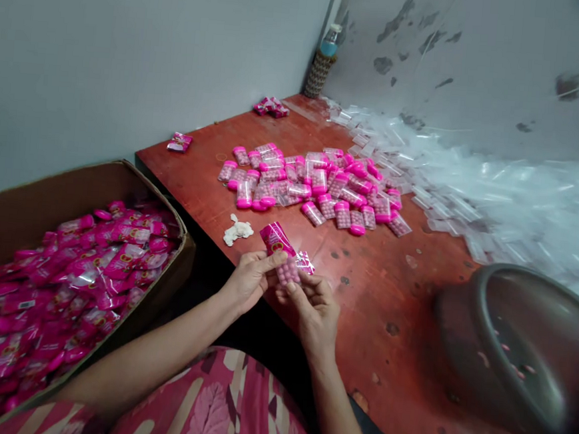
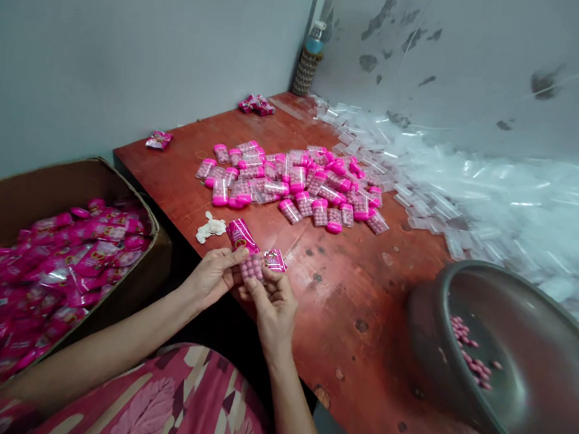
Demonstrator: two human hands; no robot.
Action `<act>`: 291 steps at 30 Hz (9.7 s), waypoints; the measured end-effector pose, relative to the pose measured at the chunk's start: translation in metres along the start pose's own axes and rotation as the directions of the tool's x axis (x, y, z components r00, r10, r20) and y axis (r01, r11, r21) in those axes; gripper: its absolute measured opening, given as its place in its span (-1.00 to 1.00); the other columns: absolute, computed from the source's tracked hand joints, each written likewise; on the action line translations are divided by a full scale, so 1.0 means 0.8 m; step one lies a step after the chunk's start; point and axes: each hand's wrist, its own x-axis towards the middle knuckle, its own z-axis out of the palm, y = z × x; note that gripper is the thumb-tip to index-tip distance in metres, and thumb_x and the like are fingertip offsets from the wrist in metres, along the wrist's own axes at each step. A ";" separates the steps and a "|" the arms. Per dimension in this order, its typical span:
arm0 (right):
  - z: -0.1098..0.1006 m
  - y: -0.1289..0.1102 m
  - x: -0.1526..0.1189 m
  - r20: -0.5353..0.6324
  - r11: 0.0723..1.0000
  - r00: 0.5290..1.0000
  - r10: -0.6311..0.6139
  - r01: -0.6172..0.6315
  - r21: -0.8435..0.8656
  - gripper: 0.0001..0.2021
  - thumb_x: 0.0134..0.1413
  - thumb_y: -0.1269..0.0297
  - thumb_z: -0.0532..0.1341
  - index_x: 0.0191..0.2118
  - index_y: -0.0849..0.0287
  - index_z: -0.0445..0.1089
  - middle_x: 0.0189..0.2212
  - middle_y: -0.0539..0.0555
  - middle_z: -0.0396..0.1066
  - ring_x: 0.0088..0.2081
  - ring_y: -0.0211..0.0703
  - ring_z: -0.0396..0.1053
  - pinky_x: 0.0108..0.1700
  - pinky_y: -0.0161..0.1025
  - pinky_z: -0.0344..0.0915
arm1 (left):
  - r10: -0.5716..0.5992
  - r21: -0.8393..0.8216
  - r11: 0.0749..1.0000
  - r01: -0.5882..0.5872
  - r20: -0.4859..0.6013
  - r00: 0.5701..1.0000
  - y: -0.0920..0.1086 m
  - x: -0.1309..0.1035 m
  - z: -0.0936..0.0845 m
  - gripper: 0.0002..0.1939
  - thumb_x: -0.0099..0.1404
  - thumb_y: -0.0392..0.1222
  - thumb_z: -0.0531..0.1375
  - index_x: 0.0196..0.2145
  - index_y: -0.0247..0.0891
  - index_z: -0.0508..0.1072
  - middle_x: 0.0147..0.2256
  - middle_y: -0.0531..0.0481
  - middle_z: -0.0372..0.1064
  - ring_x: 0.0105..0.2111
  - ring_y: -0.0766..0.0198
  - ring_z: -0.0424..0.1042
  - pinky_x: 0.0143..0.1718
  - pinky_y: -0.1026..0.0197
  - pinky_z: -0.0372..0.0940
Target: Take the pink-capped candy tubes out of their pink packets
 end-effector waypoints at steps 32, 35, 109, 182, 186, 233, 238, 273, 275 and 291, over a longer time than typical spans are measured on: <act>-0.050 0.005 0.033 -0.149 0.975 0.989 -0.014 -0.020 -0.222 -0.80 -0.05 0.18 0.20 -0.32 0.18 0.30 -0.49 -0.02 0.39 -0.52 -0.30 0.37 -0.49 -0.36 0.30 | 0.453 0.842 -0.217 -0.494 0.535 0.713 -0.027 0.045 -0.036 -0.81 0.18 -0.21 0.11 -0.26 -0.15 0.47 -0.15 -0.04 0.41 0.04 0.11 0.18 0.09 -0.19 -0.12; -0.041 0.008 0.040 -0.193 0.985 0.981 -0.013 -0.020 -0.172 -0.71 -0.09 0.18 0.23 -0.21 0.13 0.23 -0.40 -0.02 0.39 -0.54 -0.30 0.37 -0.55 -0.37 0.29 | 0.528 0.830 -0.181 -0.527 0.535 0.660 -0.030 0.041 -0.032 -0.79 0.20 -0.21 0.08 -0.23 -0.17 0.47 -0.14 -0.05 0.40 0.01 0.12 0.23 0.08 -0.13 -0.02; -0.030 0.004 0.000 0.170 0.986 0.972 0.164 -0.159 -0.046 -0.76 0.06 0.05 0.05 -0.38 0.15 0.21 -0.66 -0.07 0.31 -0.76 -0.35 0.19 -0.76 -0.44 0.08 | -0.109 0.296 0.954 0.055 0.170 0.979 0.002 0.029 0.019 -0.74 -0.13 -0.15 0.32 -0.54 -0.43 0.47 -0.62 -0.02 0.35 -0.62 0.38 0.30 -0.49 0.27 0.22; -0.059 -0.045 0.077 0.273 0.946 0.952 0.142 -0.049 -0.320 -0.72 -0.14 0.22 0.24 -0.24 0.16 0.27 -0.49 -0.03 0.38 -0.49 -0.26 0.34 -0.41 -0.32 0.25 | -0.119 0.599 0.801 0.011 0.140 0.983 -0.002 0.026 -0.003 -0.73 0.02 -0.07 0.22 -0.46 -0.37 0.51 -0.49 -0.08 0.45 -0.48 0.26 0.43 -0.41 0.26 0.31; -0.072 -0.055 0.133 -0.053 0.626 0.997 -0.049 -0.011 -0.780 -0.66 -0.06 0.02 0.11 -0.32 0.21 0.36 -0.46 0.13 0.42 -0.38 -0.08 0.38 -0.33 -0.20 0.23 | -0.023 0.562 0.827 -0.008 0.047 0.999 -0.008 0.025 -0.003 -0.77 -0.04 -0.11 0.27 -0.53 -0.39 0.50 -0.56 -0.07 0.43 -0.57 0.34 0.38 -0.50 0.33 0.28; -0.021 0.015 0.007 -0.041 0.997 0.997 0.069 -0.068 0.039 -0.79 0.00 0.15 0.16 -0.38 0.14 0.15 -0.60 -0.08 0.38 -0.70 -0.37 0.28 -0.71 -0.47 0.17 | -0.129 0.264 0.963 0.063 0.241 0.962 -0.023 0.018 0.014 -0.71 0.01 -0.06 0.23 -0.59 -0.40 0.38 -0.73 0.08 0.19 -0.78 0.40 0.20 -0.76 0.33 0.12; -0.024 0.016 0.003 0.020 0.996 0.997 0.073 -0.074 0.047 -0.75 0.01 0.22 0.17 -0.19 0.13 0.17 -0.51 -0.04 0.41 -0.52 -0.29 0.39 -0.49 -0.36 0.34 | -0.036 0.116 0.993 0.030 0.049 0.998 -0.023 0.016 0.011 -0.78 -0.02 -0.16 0.27 -0.51 -0.43 0.43 -0.58 -0.03 0.35 -0.61 0.40 0.32 -0.59 0.36 0.25; -0.036 0.006 0.046 -0.191 0.997 0.981 -0.028 0.014 -0.071 -0.65 -0.15 0.22 0.27 -0.19 0.13 0.23 -0.37 -0.03 0.39 -0.48 -0.29 0.38 -0.44 -0.31 0.34 | 0.547 0.795 -0.239 -0.557 0.584 0.599 -0.031 0.039 -0.031 -0.77 0.21 -0.24 0.06 -0.20 -0.18 0.45 -0.08 -0.05 0.35 0.06 0.11 0.16 0.08 -0.13 -0.03; -0.033 0.002 0.051 -0.137 0.999 0.990 0.025 -0.029 -0.024 -0.66 -0.14 0.23 0.26 -0.19 0.10 0.20 -0.42 -0.06 0.39 -0.54 -0.29 0.37 -0.51 -0.33 0.32 | 0.556 0.797 -0.112 -0.593 0.545 0.628 -0.028 0.033 -0.023 -0.75 0.21 -0.23 0.07 -0.18 -0.20 0.44 -0.08 -0.07 0.35 0.03 0.13 0.20 0.07 -0.05 0.04; -0.031 -0.039 0.170 -0.060 0.521 0.988 -0.143 0.024 -0.853 -0.66 -0.07 0.03 0.10 -0.34 0.23 0.37 -0.39 0.22 0.45 -0.29 0.01 0.39 -0.30 -0.19 0.21 | -0.021 0.440 0.897 0.029 -0.023 1.000 -0.001 0.025 -0.019 -0.79 -0.07 -0.14 0.30 -0.56 -0.39 0.49 -0.60 -0.05 0.41 -0.60 0.36 0.38 -0.52 0.34 0.30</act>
